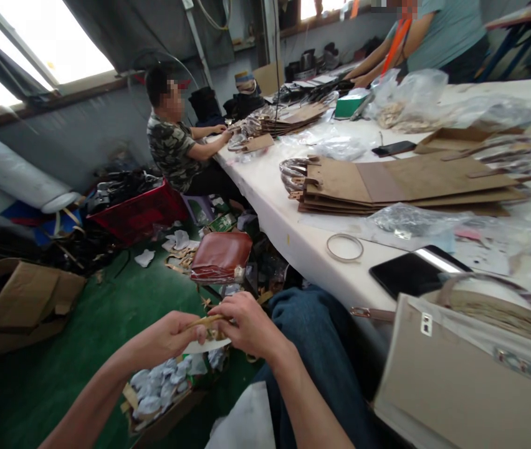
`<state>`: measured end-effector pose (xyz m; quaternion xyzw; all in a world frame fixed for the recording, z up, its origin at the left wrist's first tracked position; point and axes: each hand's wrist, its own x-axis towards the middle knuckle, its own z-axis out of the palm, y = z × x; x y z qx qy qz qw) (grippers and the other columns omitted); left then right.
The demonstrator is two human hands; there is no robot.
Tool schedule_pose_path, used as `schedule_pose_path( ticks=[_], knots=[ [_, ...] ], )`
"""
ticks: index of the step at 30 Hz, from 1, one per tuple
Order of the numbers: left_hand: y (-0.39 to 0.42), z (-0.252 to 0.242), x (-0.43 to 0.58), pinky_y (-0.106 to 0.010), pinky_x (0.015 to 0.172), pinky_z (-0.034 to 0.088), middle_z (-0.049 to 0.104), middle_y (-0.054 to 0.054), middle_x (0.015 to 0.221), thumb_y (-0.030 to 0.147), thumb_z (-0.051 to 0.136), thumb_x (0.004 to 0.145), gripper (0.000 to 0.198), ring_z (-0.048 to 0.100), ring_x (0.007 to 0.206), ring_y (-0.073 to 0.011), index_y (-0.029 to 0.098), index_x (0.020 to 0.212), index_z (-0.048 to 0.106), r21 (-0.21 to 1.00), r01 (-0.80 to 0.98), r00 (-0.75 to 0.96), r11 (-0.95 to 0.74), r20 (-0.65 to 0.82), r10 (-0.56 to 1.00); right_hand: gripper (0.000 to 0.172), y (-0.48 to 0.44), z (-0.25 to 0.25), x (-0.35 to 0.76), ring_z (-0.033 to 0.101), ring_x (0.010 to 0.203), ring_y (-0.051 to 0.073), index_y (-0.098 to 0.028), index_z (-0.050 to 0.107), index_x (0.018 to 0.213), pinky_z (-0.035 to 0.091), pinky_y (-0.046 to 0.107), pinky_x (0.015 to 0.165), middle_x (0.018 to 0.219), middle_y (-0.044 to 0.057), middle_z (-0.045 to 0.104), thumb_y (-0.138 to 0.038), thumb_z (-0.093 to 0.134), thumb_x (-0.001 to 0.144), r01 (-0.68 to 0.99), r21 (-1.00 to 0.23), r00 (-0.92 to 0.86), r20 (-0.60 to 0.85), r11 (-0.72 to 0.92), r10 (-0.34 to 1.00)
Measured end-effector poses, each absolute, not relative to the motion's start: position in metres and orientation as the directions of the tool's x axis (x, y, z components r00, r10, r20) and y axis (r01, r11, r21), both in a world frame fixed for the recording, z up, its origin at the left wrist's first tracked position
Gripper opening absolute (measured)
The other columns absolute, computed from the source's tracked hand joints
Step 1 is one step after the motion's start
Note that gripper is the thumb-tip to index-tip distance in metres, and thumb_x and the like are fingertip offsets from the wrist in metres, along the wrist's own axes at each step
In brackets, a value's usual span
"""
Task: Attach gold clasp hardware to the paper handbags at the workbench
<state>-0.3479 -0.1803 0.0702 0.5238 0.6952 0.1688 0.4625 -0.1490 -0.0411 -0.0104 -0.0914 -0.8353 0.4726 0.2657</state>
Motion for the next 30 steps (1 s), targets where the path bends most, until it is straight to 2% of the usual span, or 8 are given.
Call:
schedule_pose_path(
  ticks=[5,12,16,21,26,28,30],
  knots=[
    [-0.184,0.066,-0.35,-0.024,0.059,0.026,0.044,0.003,0.068,0.059,0.054,0.107,0.053,0.038,0.065,-0.0128,0.015,0.083,0.069,0.712,0.601,-0.002,0.364,-0.454,0.891,0.006,-0.042,-0.004,-0.147,0.07,0.104,0.021,-0.025,0.082,0.106,0.045,0.036,0.103,0.103,0.003,0.079,-0.025,0.078,0.103,-0.1,-0.84,-0.854,0.348,0.533,0.388],
    [-0.187,0.065,-0.351,-0.024,0.057,0.027,0.044,0.003,0.067,0.059,0.054,0.107,0.054,0.038,0.064,-0.0127,0.014,0.08,0.07,0.701,0.616,-0.023,0.359,-0.44,0.898,0.018,-0.042,-0.013,-0.153,0.069,0.098,0.02,-0.025,0.081,0.1,0.044,0.036,0.103,0.098,0.004,0.079,-0.028,0.067,0.11,-0.104,-0.799,-0.856,0.376,0.593,0.356],
    [-0.186,0.063,-0.35,-0.023,0.057,0.028,0.043,0.003,0.066,0.059,0.054,0.107,0.056,0.037,0.062,-0.0118,0.014,0.078,0.07,0.723,0.6,-0.003,0.342,-0.426,0.905,0.024,-0.043,-0.016,-0.155,0.069,0.095,0.02,-0.025,0.081,0.092,0.045,0.037,0.1,0.094,0.003,0.079,-0.026,0.066,0.11,-0.114,-0.813,-0.84,0.386,0.571,0.382],
    [-0.184,0.066,-0.347,-0.023,0.053,0.025,0.039,0.005,0.06,0.059,0.057,0.106,0.055,0.034,0.057,-0.0102,0.014,0.079,0.07,0.753,0.541,-0.04,0.375,-0.422,0.906,0.026,-0.049,-0.012,-0.16,0.071,0.087,0.02,-0.025,0.082,0.085,0.049,0.038,0.098,0.084,0.001,0.078,-0.03,0.069,0.108,-0.173,-0.897,-0.751,0.387,0.406,0.536],
    [-0.196,0.074,-0.364,-0.021,0.047,0.02,0.038,0.006,0.053,0.064,0.062,0.104,0.057,0.03,0.048,-0.0076,0.013,0.081,0.07,0.795,0.429,-0.097,0.429,-0.431,0.897,0.032,-0.028,-0.011,-0.15,0.07,0.082,0.022,-0.022,0.08,0.084,0.054,0.035,0.081,0.087,0.005,0.077,-0.042,0.069,0.106,-0.202,-0.939,-0.475,0.344,0.28,0.81],
    [-0.205,0.082,-0.379,-0.019,0.044,0.019,0.039,0.007,0.049,0.066,0.064,0.102,0.057,0.029,0.043,-0.0064,0.013,0.083,0.069,0.851,0.314,-0.153,0.42,-0.392,0.907,0.031,-0.015,-0.015,-0.145,0.07,0.091,0.023,-0.022,0.082,0.092,0.057,0.036,0.088,0.096,0.007,0.077,-0.044,0.067,0.108,-0.164,-0.933,-0.324,0.358,0.321,0.876],
    [-0.215,0.098,-0.394,-0.017,0.043,0.022,0.037,0.009,0.045,0.059,0.065,0.105,0.049,0.028,0.038,-0.0053,0.013,0.086,0.068,0.94,0.15,-0.282,0.307,-0.257,0.924,0.027,-0.005,-0.022,-0.144,0.069,0.112,0.025,-0.023,0.083,0.114,0.055,0.041,0.106,0.116,0.01,0.077,-0.042,0.065,0.108,-0.058,-0.914,-0.248,0.403,0.402,0.881]
  ],
)
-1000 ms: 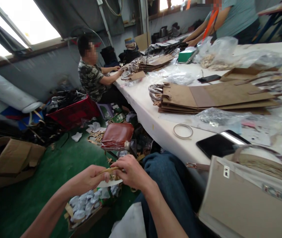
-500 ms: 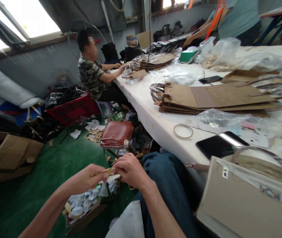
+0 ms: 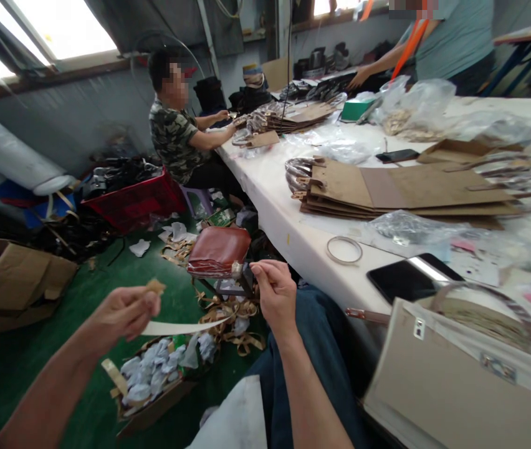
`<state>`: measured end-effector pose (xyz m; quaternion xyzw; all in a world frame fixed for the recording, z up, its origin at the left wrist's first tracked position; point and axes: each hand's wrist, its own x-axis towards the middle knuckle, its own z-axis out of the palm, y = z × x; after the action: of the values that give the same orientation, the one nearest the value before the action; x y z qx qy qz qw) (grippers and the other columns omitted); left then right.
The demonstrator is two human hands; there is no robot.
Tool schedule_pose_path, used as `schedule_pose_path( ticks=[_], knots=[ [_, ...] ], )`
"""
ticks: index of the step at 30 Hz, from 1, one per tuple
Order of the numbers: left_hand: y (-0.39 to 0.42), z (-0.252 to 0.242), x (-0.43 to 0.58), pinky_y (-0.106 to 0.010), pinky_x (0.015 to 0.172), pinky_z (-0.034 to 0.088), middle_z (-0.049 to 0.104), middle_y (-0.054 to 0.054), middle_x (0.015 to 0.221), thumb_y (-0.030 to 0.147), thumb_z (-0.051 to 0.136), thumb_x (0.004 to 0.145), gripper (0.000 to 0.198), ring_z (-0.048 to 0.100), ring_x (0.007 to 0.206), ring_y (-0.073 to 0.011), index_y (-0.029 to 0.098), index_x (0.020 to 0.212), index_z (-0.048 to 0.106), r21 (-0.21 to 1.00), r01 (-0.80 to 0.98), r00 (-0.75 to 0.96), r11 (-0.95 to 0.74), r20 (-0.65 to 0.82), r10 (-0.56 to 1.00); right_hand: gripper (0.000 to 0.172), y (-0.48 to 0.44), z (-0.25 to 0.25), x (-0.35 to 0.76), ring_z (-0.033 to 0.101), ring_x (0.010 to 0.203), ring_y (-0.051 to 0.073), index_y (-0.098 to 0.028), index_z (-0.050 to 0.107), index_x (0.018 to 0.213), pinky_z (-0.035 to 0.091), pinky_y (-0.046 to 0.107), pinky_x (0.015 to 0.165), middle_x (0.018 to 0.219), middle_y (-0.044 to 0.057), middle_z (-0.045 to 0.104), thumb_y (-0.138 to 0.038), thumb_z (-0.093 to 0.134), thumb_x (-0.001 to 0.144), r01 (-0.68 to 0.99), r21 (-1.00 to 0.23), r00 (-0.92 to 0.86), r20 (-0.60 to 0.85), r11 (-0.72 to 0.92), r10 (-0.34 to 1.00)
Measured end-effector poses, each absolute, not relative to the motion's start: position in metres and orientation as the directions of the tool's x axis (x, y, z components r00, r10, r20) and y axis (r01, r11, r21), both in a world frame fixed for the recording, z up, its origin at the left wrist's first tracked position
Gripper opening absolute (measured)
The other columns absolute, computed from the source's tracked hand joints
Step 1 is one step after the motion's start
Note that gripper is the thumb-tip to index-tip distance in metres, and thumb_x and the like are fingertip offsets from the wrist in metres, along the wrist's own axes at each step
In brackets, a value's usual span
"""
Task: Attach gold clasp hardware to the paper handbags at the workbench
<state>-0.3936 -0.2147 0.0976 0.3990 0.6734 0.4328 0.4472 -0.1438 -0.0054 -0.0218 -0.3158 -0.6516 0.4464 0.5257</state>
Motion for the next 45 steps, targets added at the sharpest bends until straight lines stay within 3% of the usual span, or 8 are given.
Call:
schedule_pose_path(
  ticks=[5,8,11,17,26,32,37,45],
  knots=[
    [-0.229,0.163,-0.411,-0.01,0.05,0.023,0.018,0.01,0.049,0.027,0.02,0.12,0.053,0.019,0.037,-0.003,0.016,0.088,0.061,0.98,-0.116,-0.559,-0.163,0.071,0.826,0.054,-0.004,-0.036,-0.152,0.055,0.144,0.029,-0.019,0.06,0.154,0.039,0.051,0.129,0.153,0.016,0.06,-0.035,0.062,0.103,0.17,-0.896,-0.176,0.382,0.41,0.907],
    [-0.23,0.195,-0.409,-0.013,0.041,0.024,0.023,0.01,0.046,0.033,0.039,0.118,0.043,0.013,0.036,-0.0065,0.017,0.088,0.065,0.966,-0.059,-0.509,-0.251,0.187,0.84,0.043,-0.008,-0.038,-0.15,0.06,0.138,0.028,-0.02,0.069,0.142,0.043,0.047,0.125,0.146,0.014,0.066,-0.037,0.06,0.104,0.124,-0.923,-0.095,0.355,0.365,0.93],
    [-0.232,0.213,-0.403,-0.021,0.033,0.026,0.032,0.009,0.046,0.043,0.067,0.106,0.03,0.013,0.037,-0.0092,0.017,0.092,0.071,0.955,0.001,-0.479,-0.296,0.26,0.838,0.042,-0.007,-0.039,-0.144,0.069,0.122,0.028,-0.017,0.074,0.132,0.053,0.044,0.112,0.133,0.014,0.073,-0.044,0.067,0.099,0.004,-0.974,-0.049,0.226,0.227,0.973],
    [-0.239,0.22,-0.387,-0.024,0.04,0.034,0.038,0.007,0.053,0.05,0.08,0.094,0.038,0.025,0.043,-0.01,0.016,0.111,0.076,0.937,-0.069,-0.536,-0.344,0.256,0.804,0.052,-0.007,-0.042,-0.145,0.073,0.11,0.027,-0.013,0.076,0.124,0.056,0.042,0.105,0.122,0.014,0.077,-0.051,0.08,0.089,-0.193,-0.98,-0.001,0.041,0.04,0.999],
    [-0.219,0.213,-0.364,-0.026,0.051,0.04,0.044,0.002,0.068,0.024,0.068,0.094,0.027,0.04,0.055,-0.0114,0.014,0.119,0.072,0.943,-0.053,-0.327,-0.329,0.295,0.898,0.047,-0.039,-0.008,-0.137,0.073,0.098,0.023,-0.017,0.076,0.125,0.06,0.036,0.091,0.112,0.01,0.078,-0.054,0.078,0.096,-0.109,-0.99,-0.222,0.112,0.09,0.969],
    [-0.178,0.213,-0.33,-0.029,0.065,0.046,0.052,0.0,0.082,0.027,0.077,0.09,0.036,0.048,0.068,-0.014,0.016,0.124,0.07,0.925,-0.042,-0.255,-0.377,0.355,0.899,0.035,-0.08,0.039,-0.115,0.07,0.095,0.017,-0.029,0.07,0.14,0.06,0.031,0.088,0.135,0.007,0.068,-0.037,0.07,0.106,-0.058,-0.937,-0.546,0.32,0.345,0.775],
    [-0.133,0.2,-0.301,-0.028,0.075,0.046,0.051,-0.002,0.091,0.026,0.08,0.081,0.047,0.051,0.08,-0.0157,0.018,0.127,0.072,0.91,-0.02,-0.25,-0.415,0.397,0.883,0.041,-0.089,0.025,-0.105,0.068,0.088,0.015,-0.031,0.064,0.147,0.061,0.031,0.081,0.142,0.008,0.063,-0.035,0.067,0.106,0.015,-0.933,-0.519,0.299,0.358,0.801],
    [-0.091,0.212,-0.253,-0.039,0.091,0.051,0.065,-0.012,0.108,0.032,0.065,0.07,0.055,0.056,0.099,-0.0249,0.014,0.121,0.073,0.824,-0.388,-0.099,-0.414,0.409,0.907,0.068,-0.077,0.006,-0.099,0.069,0.09,0.02,-0.03,0.048,0.161,0.061,0.038,0.087,0.121,0.007,0.071,-0.039,0.077,0.1,-0.04,-0.963,-0.419,0.259,0.267,0.87]
  ],
)
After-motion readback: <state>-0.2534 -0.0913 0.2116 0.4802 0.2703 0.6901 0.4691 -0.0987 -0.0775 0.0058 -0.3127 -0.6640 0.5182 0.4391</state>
